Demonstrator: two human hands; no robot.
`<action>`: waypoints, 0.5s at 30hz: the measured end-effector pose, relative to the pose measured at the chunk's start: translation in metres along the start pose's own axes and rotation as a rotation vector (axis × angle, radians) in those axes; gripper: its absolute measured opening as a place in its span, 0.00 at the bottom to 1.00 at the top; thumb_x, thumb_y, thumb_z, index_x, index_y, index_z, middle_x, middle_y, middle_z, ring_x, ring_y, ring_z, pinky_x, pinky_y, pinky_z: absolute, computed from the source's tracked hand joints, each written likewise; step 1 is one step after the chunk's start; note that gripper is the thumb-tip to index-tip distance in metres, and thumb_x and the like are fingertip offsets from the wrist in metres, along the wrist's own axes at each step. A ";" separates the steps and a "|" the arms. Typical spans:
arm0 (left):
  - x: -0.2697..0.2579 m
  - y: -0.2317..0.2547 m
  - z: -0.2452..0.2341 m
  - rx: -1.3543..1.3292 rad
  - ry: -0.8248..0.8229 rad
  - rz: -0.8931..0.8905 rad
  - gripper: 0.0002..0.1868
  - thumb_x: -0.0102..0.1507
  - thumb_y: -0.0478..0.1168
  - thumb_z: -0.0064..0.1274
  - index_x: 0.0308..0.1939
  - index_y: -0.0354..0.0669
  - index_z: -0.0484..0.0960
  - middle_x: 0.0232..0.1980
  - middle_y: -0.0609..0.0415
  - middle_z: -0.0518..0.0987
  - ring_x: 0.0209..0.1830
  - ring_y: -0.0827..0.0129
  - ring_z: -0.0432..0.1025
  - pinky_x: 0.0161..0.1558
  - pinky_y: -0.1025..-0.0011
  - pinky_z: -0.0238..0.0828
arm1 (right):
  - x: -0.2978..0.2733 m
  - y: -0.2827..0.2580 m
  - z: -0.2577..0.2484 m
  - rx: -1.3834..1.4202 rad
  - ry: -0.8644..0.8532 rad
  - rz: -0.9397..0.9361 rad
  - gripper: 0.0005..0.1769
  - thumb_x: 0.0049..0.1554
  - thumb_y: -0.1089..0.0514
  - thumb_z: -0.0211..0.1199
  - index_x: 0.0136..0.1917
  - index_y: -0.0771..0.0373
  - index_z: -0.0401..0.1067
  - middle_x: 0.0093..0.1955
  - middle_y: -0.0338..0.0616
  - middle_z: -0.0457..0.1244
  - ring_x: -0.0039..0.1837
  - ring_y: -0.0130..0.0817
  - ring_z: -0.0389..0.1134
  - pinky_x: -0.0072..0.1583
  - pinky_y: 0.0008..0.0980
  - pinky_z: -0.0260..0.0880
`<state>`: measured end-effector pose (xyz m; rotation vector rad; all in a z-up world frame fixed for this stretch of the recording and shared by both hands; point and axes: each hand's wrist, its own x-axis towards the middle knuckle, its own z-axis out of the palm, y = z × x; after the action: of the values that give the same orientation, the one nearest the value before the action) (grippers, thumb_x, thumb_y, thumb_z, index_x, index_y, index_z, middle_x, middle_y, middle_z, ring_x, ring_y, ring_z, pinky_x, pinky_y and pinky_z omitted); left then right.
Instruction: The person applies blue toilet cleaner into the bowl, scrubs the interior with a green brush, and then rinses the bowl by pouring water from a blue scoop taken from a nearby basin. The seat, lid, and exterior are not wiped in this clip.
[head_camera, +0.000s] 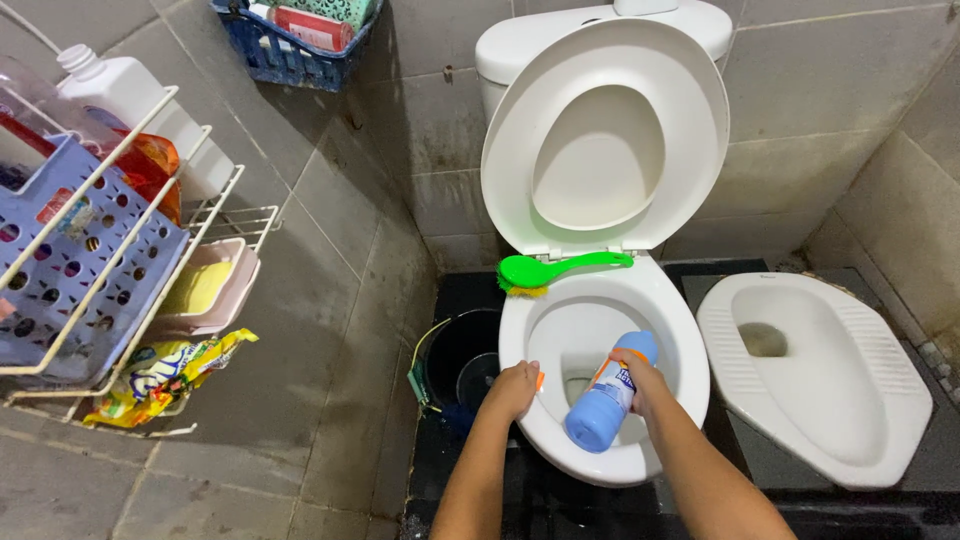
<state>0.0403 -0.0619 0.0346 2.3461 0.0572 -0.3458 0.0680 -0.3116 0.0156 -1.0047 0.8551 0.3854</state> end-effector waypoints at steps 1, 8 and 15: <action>-0.006 0.008 -0.005 0.000 0.001 0.000 0.32 0.72 0.54 0.27 0.57 0.28 0.77 0.57 0.28 0.77 0.60 0.39 0.71 0.64 0.54 0.65 | 0.005 -0.001 -0.002 -0.001 -0.001 0.000 0.32 0.48 0.54 0.70 0.60 0.72 0.64 0.41 0.58 0.68 0.39 0.53 0.73 0.47 0.61 0.76; -0.019 0.020 -0.015 -0.038 -0.031 -0.062 0.32 0.72 0.54 0.26 0.59 0.30 0.76 0.59 0.30 0.77 0.62 0.41 0.71 0.65 0.56 0.64 | 0.028 -0.018 0.004 -0.535 -0.182 -0.145 0.30 0.37 0.56 0.75 0.50 0.76 0.73 0.40 0.63 0.69 0.35 0.54 0.72 0.40 0.54 0.76; -0.008 0.011 -0.005 0.049 -0.015 -0.042 0.33 0.73 0.54 0.26 0.58 0.28 0.77 0.56 0.29 0.78 0.60 0.39 0.72 0.65 0.54 0.65 | -0.034 -0.049 0.040 -1.814 -0.181 -0.438 0.43 0.25 0.48 0.79 0.56 0.61 0.78 0.52 0.50 0.73 0.51 0.43 0.75 0.53 0.38 0.75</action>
<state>0.0355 -0.0658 0.0478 2.3934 0.0920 -0.3899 0.0957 -0.2990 0.0802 -2.6787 -0.1502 0.8676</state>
